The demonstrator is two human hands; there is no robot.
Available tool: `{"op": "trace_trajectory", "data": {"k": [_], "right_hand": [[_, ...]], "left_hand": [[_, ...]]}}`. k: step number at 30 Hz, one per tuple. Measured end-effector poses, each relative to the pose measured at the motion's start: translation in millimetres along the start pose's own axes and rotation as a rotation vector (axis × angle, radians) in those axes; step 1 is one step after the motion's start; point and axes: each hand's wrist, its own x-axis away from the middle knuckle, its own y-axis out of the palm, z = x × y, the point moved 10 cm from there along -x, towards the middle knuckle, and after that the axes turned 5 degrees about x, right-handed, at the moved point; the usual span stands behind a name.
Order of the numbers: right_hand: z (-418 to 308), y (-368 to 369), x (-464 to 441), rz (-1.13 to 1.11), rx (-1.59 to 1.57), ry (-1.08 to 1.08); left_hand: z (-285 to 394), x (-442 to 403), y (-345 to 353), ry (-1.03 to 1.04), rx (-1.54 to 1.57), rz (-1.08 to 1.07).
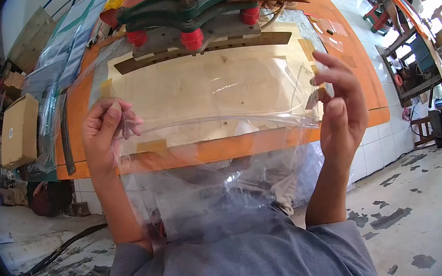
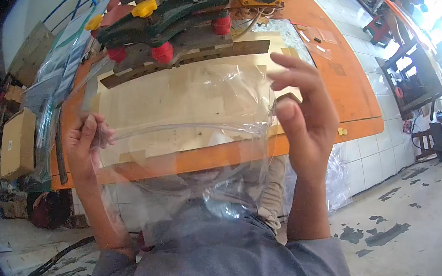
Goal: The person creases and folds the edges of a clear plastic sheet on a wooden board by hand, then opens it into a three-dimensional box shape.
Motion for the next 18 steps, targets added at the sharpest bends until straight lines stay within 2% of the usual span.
{"op": "trace_trajectory", "data": {"k": [1, 2, 3, 5, 6, 10, 18], "right_hand": [[4, -3, -3, 0.04, -0.085, 0.097], [6, 2, -4, -0.027, -0.145, 0.19], [3, -1, -6, -0.025, -0.144, 0.185], [10, 13, -5, -0.216, -0.16, 0.328], [4, 19, -3, -0.238, -0.181, 0.361], [9, 24, 11, -0.383, -0.025, 0.375], [9, 26, 22, -0.37, -0.076, 0.412]], "left_hand": [[7, 1, -1, 0.031, -0.019, 0.008], [12, 3, 1, 0.035, -0.019, 0.007], [20, 4, 4, 0.082, -0.046, -0.001], [31, 8, 9, 0.137, -0.07, -0.012], [38, 11, 11, 0.177, -0.097, -0.036], [49, 25, 6, 0.232, -0.115, -0.026], [46, 40, -3, 0.27, -0.077, 0.001]]}}
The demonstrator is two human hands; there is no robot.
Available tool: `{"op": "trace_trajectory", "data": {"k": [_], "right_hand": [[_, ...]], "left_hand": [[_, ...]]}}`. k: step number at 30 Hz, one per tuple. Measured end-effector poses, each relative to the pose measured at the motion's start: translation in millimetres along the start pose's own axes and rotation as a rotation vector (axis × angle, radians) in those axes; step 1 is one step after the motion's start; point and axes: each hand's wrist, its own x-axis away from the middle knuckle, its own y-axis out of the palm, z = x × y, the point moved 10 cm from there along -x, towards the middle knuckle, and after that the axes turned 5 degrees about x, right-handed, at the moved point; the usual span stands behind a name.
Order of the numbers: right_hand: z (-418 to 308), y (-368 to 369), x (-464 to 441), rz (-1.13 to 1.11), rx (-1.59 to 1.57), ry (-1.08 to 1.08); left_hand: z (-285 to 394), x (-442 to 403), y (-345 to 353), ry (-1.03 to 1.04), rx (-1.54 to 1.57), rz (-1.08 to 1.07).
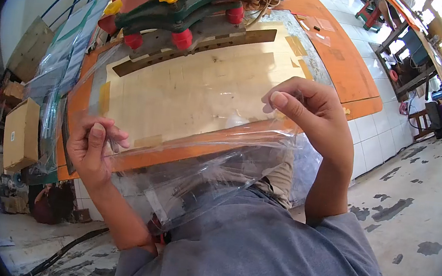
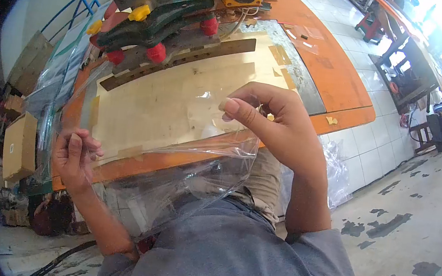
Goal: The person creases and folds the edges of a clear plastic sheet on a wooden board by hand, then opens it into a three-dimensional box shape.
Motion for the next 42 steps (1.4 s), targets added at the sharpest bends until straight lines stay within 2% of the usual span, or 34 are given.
{"op": "trace_trajectory", "data": {"k": [11, 16, 26, 28, 34, 37, 42], "right_hand": [[-12, 8, 1, -0.01, 0.03, 0.014], [-7, 9, -1, 0.001, 0.045, 0.028], [-3, 7, -1, 0.029, -0.015, 0.004], [1, 9, -1, 0.012, -0.048, 0.083], [-11, 10, -1, 0.075, -0.139, -0.032], [-14, 8, -2, 0.055, -0.062, -0.073], [-13, 5, 0, 0.067, -0.062, -0.064]], "left_hand": [[-4, 10, -9, -0.059, 0.022, 0.021], [-16, 17, -11, -0.157, -0.015, 0.039], [-22, 21, -6, -0.167, 0.005, 0.039], [-21, 21, -5, -0.153, 0.023, 0.069], [-27, 24, -8, -0.179, 0.095, 0.097], [-28, 25, -7, -0.175, 0.124, 0.077], [-24, 23, -3, -0.16, 0.104, 0.102]]}}
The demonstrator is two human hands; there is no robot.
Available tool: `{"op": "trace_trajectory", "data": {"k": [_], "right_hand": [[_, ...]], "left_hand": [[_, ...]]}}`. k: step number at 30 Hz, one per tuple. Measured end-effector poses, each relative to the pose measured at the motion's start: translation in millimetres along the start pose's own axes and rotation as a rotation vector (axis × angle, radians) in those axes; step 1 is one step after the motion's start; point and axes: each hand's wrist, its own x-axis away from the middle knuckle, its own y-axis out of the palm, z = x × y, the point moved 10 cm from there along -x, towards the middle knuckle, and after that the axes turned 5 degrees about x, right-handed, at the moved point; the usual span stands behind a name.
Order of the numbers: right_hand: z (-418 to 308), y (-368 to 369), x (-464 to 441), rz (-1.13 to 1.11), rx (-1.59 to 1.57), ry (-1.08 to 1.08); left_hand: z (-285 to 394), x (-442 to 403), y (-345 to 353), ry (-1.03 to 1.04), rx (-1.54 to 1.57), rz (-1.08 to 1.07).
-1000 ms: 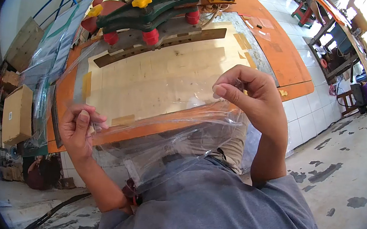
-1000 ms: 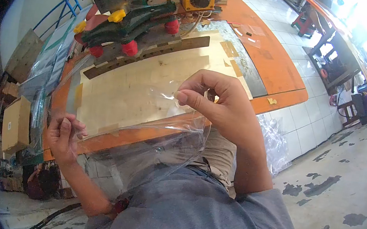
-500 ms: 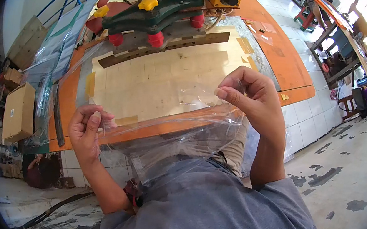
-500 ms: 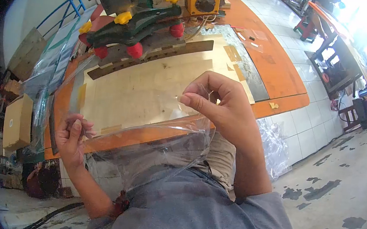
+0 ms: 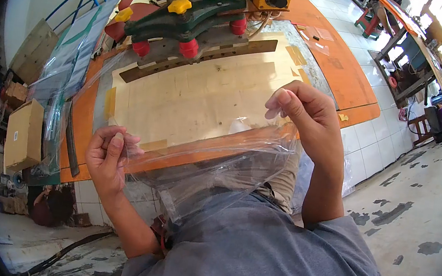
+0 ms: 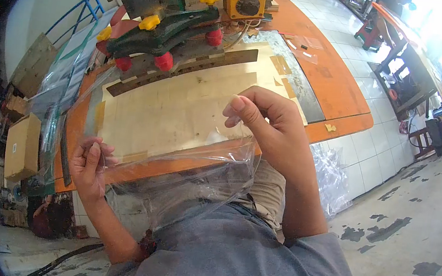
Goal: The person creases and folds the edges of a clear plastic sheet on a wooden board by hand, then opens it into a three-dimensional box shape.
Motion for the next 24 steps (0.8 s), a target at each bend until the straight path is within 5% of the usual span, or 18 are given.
{"op": "trace_trajectory", "data": {"k": [24], "right_hand": [[9, -5, 3, -0.008, -0.082, 0.077]], "left_hand": [[-13, 4, -4, -0.104, 0.026, 0.019]]}}
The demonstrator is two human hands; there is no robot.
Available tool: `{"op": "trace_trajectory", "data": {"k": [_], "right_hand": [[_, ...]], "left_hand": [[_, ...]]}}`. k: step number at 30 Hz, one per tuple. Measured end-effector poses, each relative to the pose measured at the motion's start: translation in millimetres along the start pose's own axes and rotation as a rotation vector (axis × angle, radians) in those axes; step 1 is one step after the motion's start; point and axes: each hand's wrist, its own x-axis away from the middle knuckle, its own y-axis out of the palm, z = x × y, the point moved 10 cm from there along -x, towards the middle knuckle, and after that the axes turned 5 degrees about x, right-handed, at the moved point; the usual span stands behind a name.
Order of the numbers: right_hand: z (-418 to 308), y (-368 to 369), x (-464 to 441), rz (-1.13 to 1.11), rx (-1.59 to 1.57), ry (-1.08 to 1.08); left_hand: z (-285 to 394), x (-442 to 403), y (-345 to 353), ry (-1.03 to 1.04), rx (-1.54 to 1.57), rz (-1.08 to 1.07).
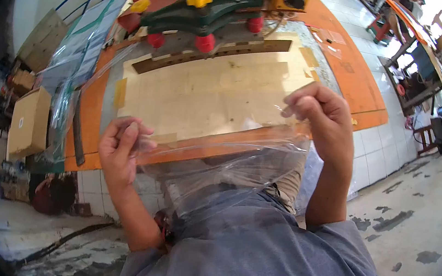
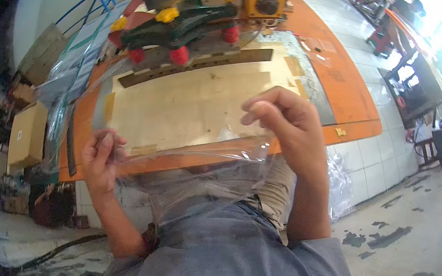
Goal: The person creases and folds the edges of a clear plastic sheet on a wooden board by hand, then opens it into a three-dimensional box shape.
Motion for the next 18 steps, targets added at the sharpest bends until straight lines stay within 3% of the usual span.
{"op": "trace_trajectory", "data": {"k": [6, 18], "right_hand": [[6, -15, 0, 0.146, 0.134, -0.018], [10, -25, 0, 0.194, 0.133, 0.014]], "left_hand": [[-2, -1, 16, -0.059, 0.034, -0.025], [-1, -5, 35, -0.136, 0.079, -0.135]]}}
